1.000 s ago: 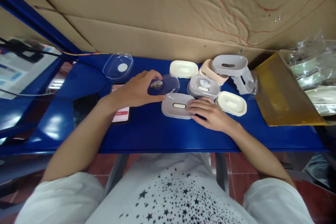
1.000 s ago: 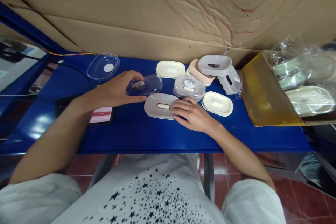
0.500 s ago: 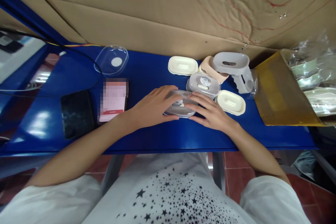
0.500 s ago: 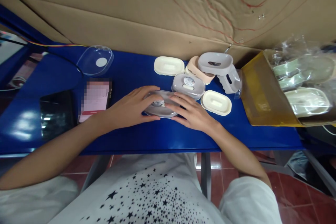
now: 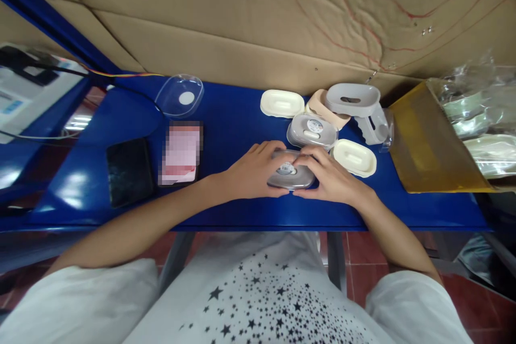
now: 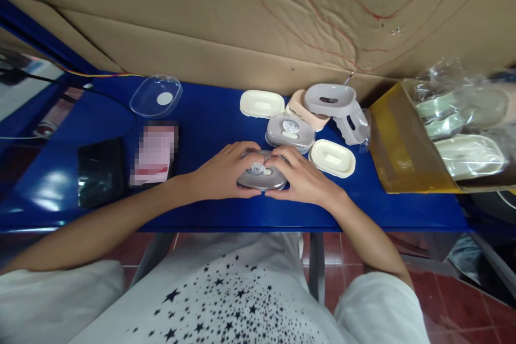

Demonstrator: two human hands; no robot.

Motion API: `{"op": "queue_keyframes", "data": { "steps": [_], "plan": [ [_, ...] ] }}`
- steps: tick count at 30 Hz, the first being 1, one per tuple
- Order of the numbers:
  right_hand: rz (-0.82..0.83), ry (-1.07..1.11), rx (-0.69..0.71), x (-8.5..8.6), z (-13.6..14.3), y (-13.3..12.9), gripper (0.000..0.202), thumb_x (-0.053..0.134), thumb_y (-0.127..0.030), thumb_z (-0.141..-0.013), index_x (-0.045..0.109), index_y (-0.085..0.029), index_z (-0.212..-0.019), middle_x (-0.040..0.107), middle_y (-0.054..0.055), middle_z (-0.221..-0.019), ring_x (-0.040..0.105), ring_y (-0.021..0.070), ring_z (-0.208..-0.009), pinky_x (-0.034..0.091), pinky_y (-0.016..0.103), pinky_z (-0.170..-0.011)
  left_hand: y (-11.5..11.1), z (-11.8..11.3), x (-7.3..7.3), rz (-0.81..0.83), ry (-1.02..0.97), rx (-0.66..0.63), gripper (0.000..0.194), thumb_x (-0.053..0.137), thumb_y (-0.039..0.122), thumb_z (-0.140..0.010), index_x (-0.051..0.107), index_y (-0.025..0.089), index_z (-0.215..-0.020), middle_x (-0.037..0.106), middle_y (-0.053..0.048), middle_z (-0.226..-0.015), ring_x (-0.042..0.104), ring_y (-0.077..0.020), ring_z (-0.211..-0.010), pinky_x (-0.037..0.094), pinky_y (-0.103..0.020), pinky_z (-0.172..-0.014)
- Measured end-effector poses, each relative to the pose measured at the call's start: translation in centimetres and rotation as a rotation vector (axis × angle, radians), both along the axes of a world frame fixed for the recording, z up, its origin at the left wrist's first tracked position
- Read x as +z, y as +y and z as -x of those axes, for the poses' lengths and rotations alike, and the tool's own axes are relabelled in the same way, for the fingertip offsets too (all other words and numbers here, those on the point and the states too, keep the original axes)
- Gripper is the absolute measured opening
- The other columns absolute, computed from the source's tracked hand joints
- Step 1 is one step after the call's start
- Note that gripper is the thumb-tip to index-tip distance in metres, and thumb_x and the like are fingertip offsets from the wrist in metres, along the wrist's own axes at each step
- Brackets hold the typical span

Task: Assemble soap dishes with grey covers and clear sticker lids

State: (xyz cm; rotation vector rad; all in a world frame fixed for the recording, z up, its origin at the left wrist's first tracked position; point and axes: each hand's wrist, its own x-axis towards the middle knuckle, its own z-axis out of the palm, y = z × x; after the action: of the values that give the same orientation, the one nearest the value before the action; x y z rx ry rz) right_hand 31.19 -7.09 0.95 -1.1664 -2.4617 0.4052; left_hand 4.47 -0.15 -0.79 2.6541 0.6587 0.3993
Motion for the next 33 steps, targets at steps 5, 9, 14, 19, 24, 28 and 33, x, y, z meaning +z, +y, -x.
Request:
{"op": "queue_keyframes", "data": {
  "steps": [5, 9, 14, 19, 24, 28, 33],
  "plan": [
    [0.184, -0.007, -0.036, 0.9, -0.6, -0.2, 0.065, 0.086, -0.039, -0.091, 0.05, -0.029, -0.145, 0.048, 0.015, -0.16, 0.056, 0.0366, -0.149, 0.055, 0.056, -0.121, -0.1, -1.2, -0.1, 0.108, 0.017, 0.009, 0.084, 0.093, 0.051, -0.081, 0.053, 0.019, -0.148, 0.061, -0.021, -0.151, 0.061, -0.0412, -0.139, 0.048, -0.058, -0.114],
    [0.248, -0.009, -0.028, 1.8, -2.0, -0.5, 0.069, 0.084, -0.042, -0.092, 0.046, -0.032, -0.149, 0.049, 0.013, -0.158, 0.051, 0.0361, -0.154, 0.05, 0.059, -0.126, 2.8, -1.2, 1.7, 0.195, 0.004, -0.176, 0.064, 0.073, 0.063, -0.099, 0.058, 0.024, -0.148, 0.064, -0.015, -0.153, 0.06, -0.0356, -0.144, 0.045, -0.053, -0.119],
    [0.267, -0.077, -0.112, 2.3, -4.0, -1.2, 0.077, 0.082, -0.052, -0.093, 0.043, -0.035, -0.158, 0.05, 0.013, -0.16, 0.051, 0.0396, -0.153, 0.047, 0.066, -0.126, 9.5, -1.6, 2.9, 0.025, 0.06, 0.094, 0.045, 0.048, 0.042, -0.114, 0.063, 0.013, -0.145, 0.065, -0.02, -0.153, 0.06, -0.0329, -0.145, 0.044, -0.051, -0.123],
    [0.257, -0.154, -0.125, 2.0, -3.9, -1.3, 0.107, 0.083, -0.068, -0.09, 0.023, -0.04, -0.175, 0.04, 0.016, -0.173, 0.04, 0.0452, -0.162, 0.038, 0.072, -0.129, 10.3, -1.7, 2.2, -0.188, 0.421, 0.208, 0.055, 0.058, 0.034, -0.11, 0.055, 0.006, -0.158, 0.057, -0.025, -0.164, 0.049, -0.0424, -0.156, 0.04, -0.058, -0.125],
    [0.228, -0.19, -0.112, 2.2, -2.9, -1.2, 0.087, 0.073, -0.061, -0.101, 0.03, -0.036, -0.173, 0.039, 0.017, -0.174, 0.039, 0.0421, -0.163, 0.036, 0.07, -0.13, 6.5, 0.9, 3.2, -0.281, 0.496, 0.254, 0.029, 0.063, 0.027, -0.107, 0.077, 0.013, -0.128, 0.078, -0.02, -0.126, 0.073, -0.039, -0.124, 0.049, -0.052, -0.106],
    [0.182, -0.189, -0.162, 2.1, -2.3, -1.4, 0.079, 0.069, -0.056, -0.105, 0.032, -0.034, -0.172, 0.043, 0.018, -0.171, 0.041, 0.0405, -0.161, 0.037, 0.07, -0.13, 3.2, 3.5, 3.5, -0.248, 0.523, 0.21, 0.024, 0.064, 0.025, -0.107, 0.076, 0.017, -0.127, 0.078, -0.015, -0.124, 0.076, -0.0349, -0.114, 0.052, -0.045, -0.096],
    [0.113, -0.14, -0.119, 0.8, -1.7, -0.7, 0.093, 0.066, -0.074, -0.1, 0.029, -0.033, -0.175, 0.042, 0.02, -0.172, 0.042, 0.0423, -0.161, 0.041, 0.069, -0.129, -0.3, 5.0, 2.8, -0.283, 0.5, 0.223, 0.025, 0.067, 0.026, -0.105, 0.074, 0.017, -0.127, 0.076, -0.015, -0.125, 0.075, -0.0352, -0.114, 0.053, -0.046, -0.097]
  ]
}}
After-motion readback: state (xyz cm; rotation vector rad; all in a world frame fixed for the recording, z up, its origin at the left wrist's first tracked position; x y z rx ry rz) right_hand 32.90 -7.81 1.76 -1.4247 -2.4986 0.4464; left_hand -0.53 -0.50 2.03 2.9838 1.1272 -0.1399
